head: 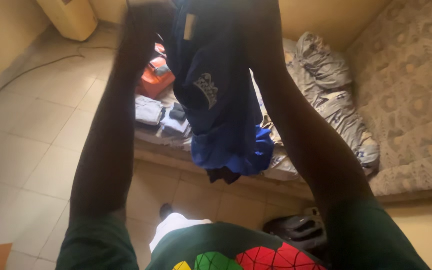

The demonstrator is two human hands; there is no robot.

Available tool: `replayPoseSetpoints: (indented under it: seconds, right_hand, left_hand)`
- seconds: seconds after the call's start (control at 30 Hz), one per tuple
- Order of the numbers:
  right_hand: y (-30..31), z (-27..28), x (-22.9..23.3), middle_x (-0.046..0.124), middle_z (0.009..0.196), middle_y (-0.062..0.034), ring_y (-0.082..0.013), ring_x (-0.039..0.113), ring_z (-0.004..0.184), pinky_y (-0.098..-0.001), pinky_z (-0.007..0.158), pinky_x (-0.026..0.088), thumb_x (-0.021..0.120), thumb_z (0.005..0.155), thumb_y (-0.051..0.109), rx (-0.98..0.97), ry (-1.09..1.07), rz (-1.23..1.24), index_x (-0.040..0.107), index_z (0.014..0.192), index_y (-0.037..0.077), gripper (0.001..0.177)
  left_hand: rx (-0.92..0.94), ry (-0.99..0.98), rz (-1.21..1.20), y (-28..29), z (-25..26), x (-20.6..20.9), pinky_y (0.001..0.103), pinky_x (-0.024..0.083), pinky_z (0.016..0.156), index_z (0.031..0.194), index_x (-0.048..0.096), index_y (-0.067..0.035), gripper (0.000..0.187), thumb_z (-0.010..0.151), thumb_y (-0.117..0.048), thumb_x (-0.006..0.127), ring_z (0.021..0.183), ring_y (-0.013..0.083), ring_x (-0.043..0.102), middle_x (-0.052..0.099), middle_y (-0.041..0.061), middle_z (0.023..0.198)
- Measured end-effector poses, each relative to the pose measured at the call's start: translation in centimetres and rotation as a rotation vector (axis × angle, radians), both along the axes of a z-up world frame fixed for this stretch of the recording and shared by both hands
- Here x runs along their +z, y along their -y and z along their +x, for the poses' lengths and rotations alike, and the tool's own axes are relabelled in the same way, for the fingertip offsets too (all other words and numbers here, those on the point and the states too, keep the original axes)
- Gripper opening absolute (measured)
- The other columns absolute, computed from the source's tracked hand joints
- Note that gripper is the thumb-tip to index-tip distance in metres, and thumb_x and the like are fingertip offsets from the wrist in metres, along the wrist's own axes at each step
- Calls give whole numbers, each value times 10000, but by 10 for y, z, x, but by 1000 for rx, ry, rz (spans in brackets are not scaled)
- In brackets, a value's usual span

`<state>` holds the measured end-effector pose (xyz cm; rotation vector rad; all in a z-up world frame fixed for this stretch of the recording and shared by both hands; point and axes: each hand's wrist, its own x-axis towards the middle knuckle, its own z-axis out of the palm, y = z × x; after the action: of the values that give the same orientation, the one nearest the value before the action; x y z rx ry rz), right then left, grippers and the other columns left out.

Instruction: The person removes a dark garment from a hanger and places the hanger in a closet. Then the person picks up a blue shirt from a bed, unfolds it, and folds it neatly by hand.

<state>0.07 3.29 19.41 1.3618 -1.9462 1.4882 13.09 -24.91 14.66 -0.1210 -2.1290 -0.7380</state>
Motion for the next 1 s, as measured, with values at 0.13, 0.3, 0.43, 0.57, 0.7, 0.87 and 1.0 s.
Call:
replayPoseSetpoints:
  seconds: [0.13, 0.3, 0.43, 0.57, 0.7, 0.87, 1.0]
  right_hand:
    - [1, 8, -12, 675, 1106, -161, -292, 645, 999, -379, 867, 515, 657, 1015, 184, -21, 30, -43, 673, 1222, 30, 259]
    - [-14, -3, -33, 662, 1140, -161, -289, 634, 1037, -380, 900, 507, 651, 1031, 194, -175, 38, -119, 663, 1247, 28, 272]
    - [-32, -8, -47, 652, 1168, -162, -287, 626, 1068, -381, 926, 500, 646, 1045, 202, -308, 35, -162, 655, 1267, 27, 283]
    - [-42, -13, -56, 642, 1195, -162, -285, 617, 1098, -382, 952, 494, 642, 1058, 210, -416, 12, -179, 647, 1286, 25, 294]
    - [-47, -17, -58, 631, 1223, -162, -283, 609, 1129, -382, 979, 487, 637, 1072, 218, -483, -4, -179, 639, 1306, 23, 305]
    - [-45, -24, -55, 618, 1257, -163, -280, 599, 1167, -383, 1011, 479, 631, 1089, 229, -523, -15, -174, 629, 1331, 22, 319]
    - [-53, -27, -59, 608, 1285, -163, -278, 590, 1197, -384, 1038, 472, 626, 1102, 237, -553, -18, -182, 621, 1351, 20, 330]
  left_hand:
    - [262, -156, 294, 67, 16, 3, 336, 538, 802, 1121, 659, 1, 217, 935, -103, 695, 917, 210, 677, 702, 121, 1007]
    - [73, 93, 378, 126, 49, 11, 301, 532, 761, 1073, 670, 2, 183, 936, -117, 688, 859, 162, 672, 699, 88, 958]
    - [-303, 340, 415, 137, 65, 27, 274, 527, 728, 1035, 679, 2, 164, 937, -129, 683, 813, 124, 669, 697, 62, 919]
    - [-723, 629, 273, 132, 67, 21, 235, 555, 732, 1001, 695, -3, 185, 856, -118, 685, 801, 91, 709, 736, 48, 895]
    - [-418, 749, 442, 120, 36, -9, 318, 560, 616, 1035, 706, 27, 219, 962, -179, 694, 686, 171, 678, 708, 97, 826]
    - [-698, 107, 24, 95, 8, -65, 340, 578, 816, 1190, 664, 95, 403, 977, -210, 822, 970, 226, 681, 704, 170, 1117]
    - [-671, 608, 1187, 61, -45, -105, 286, 576, 677, 1054, 670, -31, 226, 1024, -246, 730, 720, 108, 661, 661, 49, 910]
